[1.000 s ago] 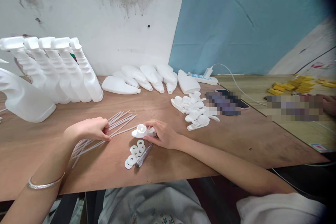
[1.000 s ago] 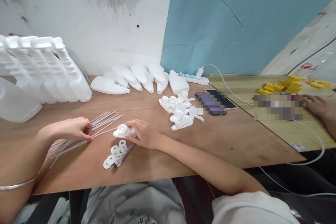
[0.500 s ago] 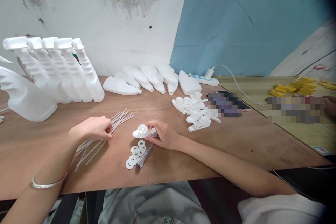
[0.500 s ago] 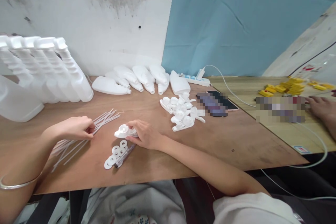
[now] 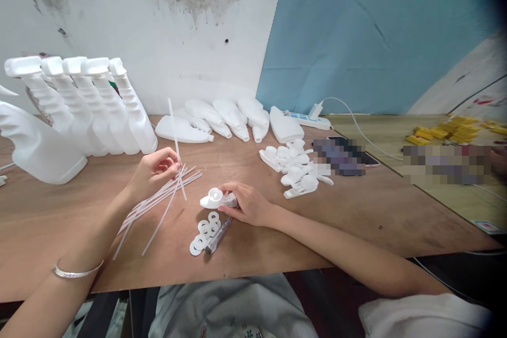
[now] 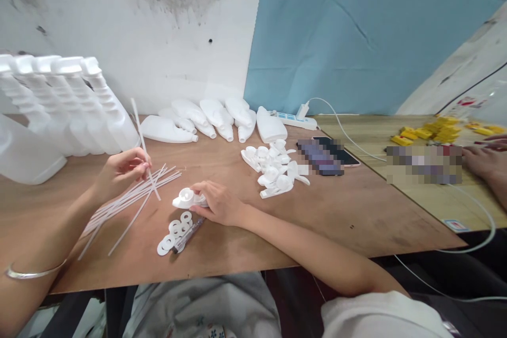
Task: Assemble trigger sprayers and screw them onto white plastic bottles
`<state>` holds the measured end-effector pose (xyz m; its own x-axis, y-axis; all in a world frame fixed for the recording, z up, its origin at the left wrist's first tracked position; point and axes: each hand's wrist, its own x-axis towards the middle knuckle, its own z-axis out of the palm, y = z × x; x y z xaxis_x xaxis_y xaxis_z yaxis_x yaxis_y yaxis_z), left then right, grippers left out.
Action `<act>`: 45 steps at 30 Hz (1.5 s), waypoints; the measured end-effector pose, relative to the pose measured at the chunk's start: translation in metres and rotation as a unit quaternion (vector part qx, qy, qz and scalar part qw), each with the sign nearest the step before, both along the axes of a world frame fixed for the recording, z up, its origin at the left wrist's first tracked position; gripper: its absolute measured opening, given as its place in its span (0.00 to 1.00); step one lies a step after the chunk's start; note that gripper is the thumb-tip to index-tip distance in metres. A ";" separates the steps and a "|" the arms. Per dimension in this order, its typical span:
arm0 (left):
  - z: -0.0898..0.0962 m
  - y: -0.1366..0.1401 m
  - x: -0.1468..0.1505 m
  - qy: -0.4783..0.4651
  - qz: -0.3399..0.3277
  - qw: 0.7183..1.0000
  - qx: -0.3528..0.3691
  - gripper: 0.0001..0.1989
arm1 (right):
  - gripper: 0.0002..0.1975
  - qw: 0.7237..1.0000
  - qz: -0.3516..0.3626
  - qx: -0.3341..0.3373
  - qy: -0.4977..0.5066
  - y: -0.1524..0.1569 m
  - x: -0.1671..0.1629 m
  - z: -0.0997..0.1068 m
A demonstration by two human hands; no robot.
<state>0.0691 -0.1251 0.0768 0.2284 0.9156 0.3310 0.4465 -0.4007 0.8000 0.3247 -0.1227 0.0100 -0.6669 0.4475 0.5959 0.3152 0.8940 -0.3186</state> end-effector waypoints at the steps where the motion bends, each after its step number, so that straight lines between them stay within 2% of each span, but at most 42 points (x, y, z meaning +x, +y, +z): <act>1: -0.002 0.000 0.001 -0.031 0.001 1.000 0.004 0.05 | 0.15 1.000 0.001 0.003 0.001 0.000 0.000 0.000; 4: -0.008 0.001 0.006 -0.074 0.013 0.997 0.004 0.05 | 0.15 1.000 0.003 0.009 0.003 0.000 0.000 -0.001; 10: -0.013 -0.003 0.018 -0.041 -0.014 0.998 -0.047 0.10 | 0.16 1.000 0.000 0.002 0.002 0.000 0.000 -0.001; 14: -0.011 -0.004 0.016 -0.030 -0.021 0.996 -0.082 0.11 | 0.16 1.000 -0.002 0.003 0.000 0.000 0.000 -0.001; 21: -0.015 0.002 0.010 0.008 -0.117 0.983 -0.145 0.11 | 0.16 1.000 0.004 0.016 0.003 0.001 -0.001 -0.001; 24: -0.015 0.001 0.012 -0.001 -0.126 0.985 -0.121 0.10 | 0.16 1.000 0.005 0.016 0.003 0.001 -0.001 -0.001; 28: -0.013 -0.001 0.012 -0.033 -0.095 0.994 -0.040 0.07 | 0.16 1.000 0.005 0.003 0.000 0.001 0.000 -0.001; 31: -0.014 0.000 0.012 0.006 -0.067 0.998 0.007 0.06 | 0.16 1.000 0.003 0.002 0.000 0.001 0.000 -0.001; 34: -0.019 0.000 0.013 0.063 -0.079 0.995 0.009 0.05 | 0.16 1.000 0.004 0.007 0.001 0.001 0.000 -0.001; 38: -0.031 0.002 0.018 0.096 -0.116 0.988 -0.026 0.04 | 0.16 1.000 0.006 0.018 0.004 0.001 0.000 -0.001; 42: -0.040 0.003 0.024 0.054 -0.091 0.994 -0.006 0.04 | 0.15 1.000 0.005 0.020 0.001 0.001 0.000 0.000; 45: -0.040 0.002 0.030 -0.043 -0.084 0.996 0.005 0.05 | 0.16 1.000 0.005 0.021 0.000 0.000 0.000 0.001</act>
